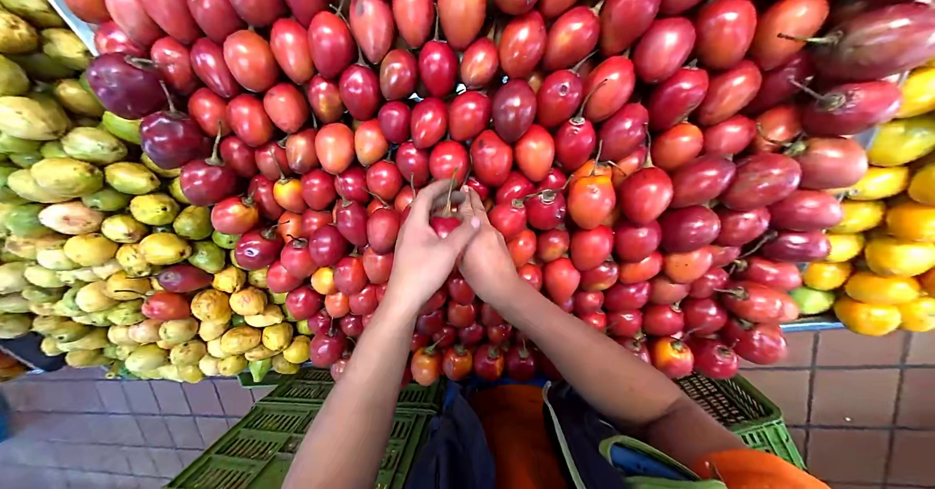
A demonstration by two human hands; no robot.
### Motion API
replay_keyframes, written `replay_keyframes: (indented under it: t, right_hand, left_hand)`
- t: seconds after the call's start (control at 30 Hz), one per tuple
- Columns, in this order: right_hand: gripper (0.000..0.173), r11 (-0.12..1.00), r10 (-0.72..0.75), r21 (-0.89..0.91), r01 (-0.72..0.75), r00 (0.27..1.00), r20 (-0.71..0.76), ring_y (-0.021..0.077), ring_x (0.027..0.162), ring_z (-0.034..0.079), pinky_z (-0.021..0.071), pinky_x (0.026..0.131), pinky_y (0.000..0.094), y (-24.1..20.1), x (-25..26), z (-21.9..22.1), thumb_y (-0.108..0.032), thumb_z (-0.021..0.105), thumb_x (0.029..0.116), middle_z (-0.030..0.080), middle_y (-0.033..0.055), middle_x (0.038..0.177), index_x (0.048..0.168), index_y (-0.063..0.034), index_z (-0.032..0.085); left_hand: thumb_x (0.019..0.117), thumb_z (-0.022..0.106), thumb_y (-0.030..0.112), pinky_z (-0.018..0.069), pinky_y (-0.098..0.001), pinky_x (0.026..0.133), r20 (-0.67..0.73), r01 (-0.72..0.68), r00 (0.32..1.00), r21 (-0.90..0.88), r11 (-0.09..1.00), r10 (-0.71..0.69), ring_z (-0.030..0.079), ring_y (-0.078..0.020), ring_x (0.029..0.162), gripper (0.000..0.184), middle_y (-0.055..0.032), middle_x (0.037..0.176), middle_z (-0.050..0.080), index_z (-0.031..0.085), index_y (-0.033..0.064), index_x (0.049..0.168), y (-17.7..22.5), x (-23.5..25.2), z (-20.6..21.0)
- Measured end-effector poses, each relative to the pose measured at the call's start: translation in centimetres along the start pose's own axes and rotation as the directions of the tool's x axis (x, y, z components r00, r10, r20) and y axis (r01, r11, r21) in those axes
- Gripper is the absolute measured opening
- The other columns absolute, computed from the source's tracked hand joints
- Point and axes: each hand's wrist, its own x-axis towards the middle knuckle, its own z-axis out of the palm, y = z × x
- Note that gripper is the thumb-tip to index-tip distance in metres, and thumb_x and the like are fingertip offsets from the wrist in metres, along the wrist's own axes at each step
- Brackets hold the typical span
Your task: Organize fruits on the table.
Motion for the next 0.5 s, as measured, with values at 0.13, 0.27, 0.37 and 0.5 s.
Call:
replay_keyframes:
  t: [0.13, 0.27, 0.37, 0.5]
  right_hand:
    - [0.059, 0.987, -0.027, -0.157, 0.027, 1.000, 0.006, 0.0310, 0.125, 0.064, 0.0548, 0.100, 0.0350, -0.2, -0.3, 0.1, -0.003, 0.055, 0.1009, 0.023, 0.0261, 0.166, 0.153, 0.0112, 0.032]
    - [0.033, 0.973, -0.220, -0.096, 0.211, 0.972, -0.088, 0.0302, 0.125, 0.064, 0.0566, 0.100, 0.0377, 1.6, -4.0, -1.4, -0.007, 0.059, 0.1009, 0.047, 0.0229, 0.153, 0.133, 0.0030, 0.062]
    - [0.017, 0.949, -0.308, -0.153, 0.274, 0.908, -0.285, 0.0274, 0.113, 0.067, 0.0579, 0.093, 0.0409, 4.0, -5.6, -1.6, -0.007, 0.063, 0.0968, 0.069, 0.0112, 0.128, 0.107, -0.0081, 0.076]
    - [0.020, 0.891, -0.399, -0.380, 0.248, 0.828, -0.394, 0.0289, 0.112, 0.063, 0.0503, 0.091, 0.0459, 5.0, -4.8, -1.4, -0.017, 0.064, 0.0946, 0.070, 0.0056, 0.128, 0.110, -0.0131, 0.076]
  left_hand:
    - [0.0957, 0.071, 0.036, 0.0541, -0.0346, 0.101, -0.137, -0.034, 0.990, 0.004, 0.999, 0.034, 0.065, -0.0085, 0.117, 0.045, 0.0028, 0.123, 0.070, 0.060, 0.0170, 0.135, 0.4, 3.5, 1.7]
    - [0.0991, 0.065, 0.033, 0.0543, -0.0383, 0.099, -0.132, -0.167, 0.969, 0.283, 0.944, 0.210, 0.067, -0.0119, 0.113, 0.038, -0.0004, 0.119, 0.072, 0.064, 0.0131, 0.131, 0.0, 4.2, 3.8]
    - [0.1019, 0.060, 0.034, 0.0546, -0.0430, 0.096, -0.032, -0.303, 0.924, 0.548, 0.780, 0.381, 0.066, -0.0237, 0.110, 0.041, -0.0099, 0.117, 0.069, 0.063, 0.0088, 0.134, -1.0, 3.7, 5.3]
    - [0.1078, 0.042, 0.039, 0.0396, -0.0473, 0.111, 0.002, -0.289, 0.932, 0.608, 0.740, 0.363, 0.062, -0.0184, 0.119, 0.042, -0.0034, 0.121, 0.069, 0.059, 0.0178, 0.140, -1.2, 3.5, 5.2]
